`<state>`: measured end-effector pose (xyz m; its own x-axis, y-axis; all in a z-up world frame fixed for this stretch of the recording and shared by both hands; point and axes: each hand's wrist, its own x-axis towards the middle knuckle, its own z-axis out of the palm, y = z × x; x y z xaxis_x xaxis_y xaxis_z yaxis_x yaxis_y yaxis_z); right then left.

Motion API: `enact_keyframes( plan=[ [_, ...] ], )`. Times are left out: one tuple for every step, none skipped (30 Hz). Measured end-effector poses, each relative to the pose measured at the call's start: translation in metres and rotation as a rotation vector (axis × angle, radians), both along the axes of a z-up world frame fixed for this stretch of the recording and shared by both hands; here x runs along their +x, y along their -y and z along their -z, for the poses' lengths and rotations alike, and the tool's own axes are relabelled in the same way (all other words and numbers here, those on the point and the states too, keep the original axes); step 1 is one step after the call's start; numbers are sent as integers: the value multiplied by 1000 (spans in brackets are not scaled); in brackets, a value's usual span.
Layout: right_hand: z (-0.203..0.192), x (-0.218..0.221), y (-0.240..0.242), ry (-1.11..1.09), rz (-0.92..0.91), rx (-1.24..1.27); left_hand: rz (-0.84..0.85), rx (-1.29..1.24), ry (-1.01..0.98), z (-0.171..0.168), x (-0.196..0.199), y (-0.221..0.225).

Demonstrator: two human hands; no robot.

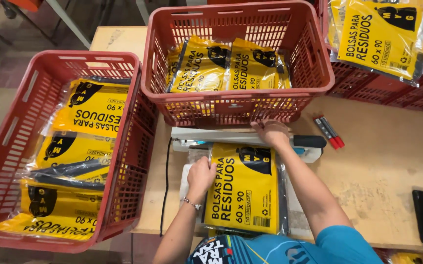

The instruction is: Sealing plastic bags using a manual heat sealer and sorting them into crates

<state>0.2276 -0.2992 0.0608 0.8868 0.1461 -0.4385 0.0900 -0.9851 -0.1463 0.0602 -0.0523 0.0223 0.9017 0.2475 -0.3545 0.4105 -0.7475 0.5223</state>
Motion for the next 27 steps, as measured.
enact_keyframes(
  plan=[
    [-5, 8, -2, -1, 1, 0, 1, 0, -1, -1, 7, -1],
    [-4, 4, -3, 16, 42, 11, 9, -1, 30, 0, 4, -2],
    [-2, 0, -3, 33, 83, 21, 17, -3, 60, 2, 1, -2],
    [7, 6, 5, 26, 79, 16, 13, -7, 53, 0, -1, -2],
    [15, 12, 12, 103, 124, 162, 9, -9, 79, -2, -2, -1],
    [25, 18, 16, 177, 168, 311, 4, -6, 103, -4, -4, -4],
    [24, 19, 22, 167, 164, 309, -2, -7, 94, -3, -6, -3],
    [24, 20, 28, 353, 98, 526, -8, -8, 106, -3, -7, -4],
    [24, 20, 35, 542, 31, 741, -14, -10, 119, -3, -7, -4],
    [3, 4, 31, 540, 35, 740, -11, -10, 116, -6, -10, -3],
    [-19, -11, 28, 554, 15, 848, -30, -55, 109, -10, -12, -3],
    [-41, -26, 25, 569, -4, 954, -48, -101, 103, -14, -14, -2],
    [-34, -42, 28, 569, 1, 950, -43, -103, 100, -17, -16, -1],
    [-28, -57, 30, 539, -20, 990, -64, -191, 88, -19, -18, 0],
    [-22, -71, 32, 508, -41, 1029, -85, -279, 76, -22, -20, 0],
    [-13, -88, 39, 510, -42, 1027, -84, -281, 77, -33, -22, 4],
    [-4, -105, 45, 478, -11, 1033, -104, -308, 39, -44, -25, 7],
    [5, -123, 51, 445, 22, 1039, -124, -334, 0, -55, -29, 11],
    [19, -138, 58, 445, 22, 1036, -123, -337, 0, -52, -34, 18],
    [33, -152, 65, 416, 122, 972, -98, -308, -13, -49, -38, 25],
    [47, -165, 72, 387, 220, 906, -73, -280, -26, -47, -43, 32],
    [51, -179, 76, 396, 216, 908, -72, -279, -17, -37, -55, 33],
    [56, -193, 80, 407, 279, 905, 52, -175, 253, -27, -66, 35],
    [60, -205, 85, 422, 344, 902, 176, -64, 524, -18, -76, 37],
    [68, -209, 90, 433, 341, 906, 179, -63, 536, -30, -76, 33],
    [78, -220, 95, 435, 389, 910, 221, -65, 651, -40, -81, 30],
    [88, -231, 101, 436, 438, 914, 263, -68, 766, -50, -87, 28]
  ],
)
